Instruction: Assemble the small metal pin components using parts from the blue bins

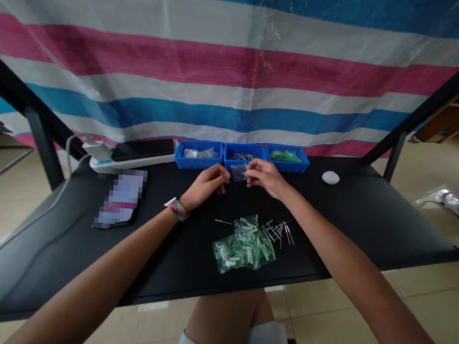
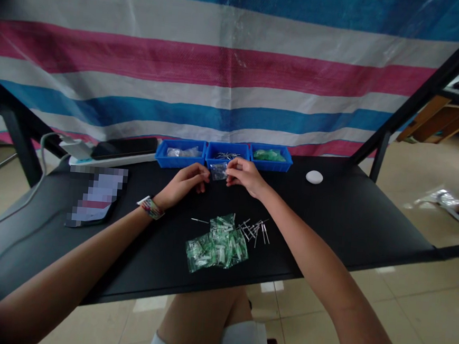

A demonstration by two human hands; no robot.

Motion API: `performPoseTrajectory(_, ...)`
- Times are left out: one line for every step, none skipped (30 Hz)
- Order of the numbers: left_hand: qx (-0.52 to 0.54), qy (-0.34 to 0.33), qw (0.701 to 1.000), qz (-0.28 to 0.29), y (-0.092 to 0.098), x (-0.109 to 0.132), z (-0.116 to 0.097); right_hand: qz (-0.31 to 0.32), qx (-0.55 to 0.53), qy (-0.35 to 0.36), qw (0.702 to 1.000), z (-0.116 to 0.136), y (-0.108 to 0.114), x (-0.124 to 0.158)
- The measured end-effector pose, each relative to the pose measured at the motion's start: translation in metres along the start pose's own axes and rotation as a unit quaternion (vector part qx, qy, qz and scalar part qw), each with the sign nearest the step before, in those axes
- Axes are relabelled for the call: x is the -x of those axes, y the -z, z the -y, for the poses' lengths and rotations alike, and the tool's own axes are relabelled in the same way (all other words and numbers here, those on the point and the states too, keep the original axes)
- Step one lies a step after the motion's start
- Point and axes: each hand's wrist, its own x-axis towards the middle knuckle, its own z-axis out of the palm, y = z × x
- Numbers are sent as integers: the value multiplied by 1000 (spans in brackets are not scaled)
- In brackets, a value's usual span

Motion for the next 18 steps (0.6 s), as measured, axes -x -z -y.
performPoseTrajectory(-5, 0, 1000, 8, 0, 0, -1, -2, -15, 1, 1000, -4, -3, 0)
performPoseTrajectory(-11, 0, 1000, 17, -1, 0, -1, -4, -23, 3, 1000, -7, -5, 1)
performPoseTrajectory(-18, 0, 999, 27, -1, 0, -2, -6, -25, 6, 1000, -9, -7, 2)
performPoseTrajectory(-26, -1, 999, 37, -1, 1, -3, -7, -25, 10, 1000, -11, -8, 4)
performPoseTrajectory(-33, -4, 998, 45, -1, 1, -3, -8, -23, 14, 1000, -12, -9, 5)
performPoseTrajectory(-39, -8, 998, 50, -1, 1, -4, -8, -21, 16, 1000, -12, -9, 7)
performPoseTrajectory(-44, -11, 998, 54, -1, 2, -4, -6, -18, 17, 1000, -12, -10, 8)
performPoseTrajectory(-46, -14, 997, 55, -1, 2, -4, -2, -14, 16, 1000, -12, -10, 9)
performPoseTrajectory(-47, -15, 997, 55, -1, 2, -5, 3, -11, 14, 1000, -12, -10, 10)
performPoseTrajectory(-46, -14, 997, 54, -1, 2, -5, 7, -8, 12, 1000, -12, -10, 10)
performPoseTrajectory(-45, -11, 997, 54, -1, 3, -5, 8, -6, 12, 1000, -12, -11, 11)
performPoseTrajectory(-44, -8, 998, 54, -1, 3, -6, 7, -5, 14, 1000, -13, -11, 11)
performPoseTrajectory(-42, -4, 998, 52, -1, 3, -6, 4, -4, 19, 1000, -13, -12, 11)
performPoseTrajectory(-42, 0, 998, 48, -1, 3, -6, 0, -3, 25, 1000, -14, -13, 11)
performPoseTrajectory(-42, 4, 998, 43, -1, 3, -5, -4, 0, 33, 999, -14, -13, 12)
performPoseTrajectory(-44, 10, 998, 36, -1, 3, -5, -11, 4, 43, 999, -14, -14, 12)
performPoseTrajectory(-45, 17, 998, 28, -1, 2, -5, -19, 11, 55, 998, -14, -14, 13)
performPoseTrajectory(-48, 26, 998, 20, -1, 2, -5, -29, 20, 68, 997, -14, -15, 15)
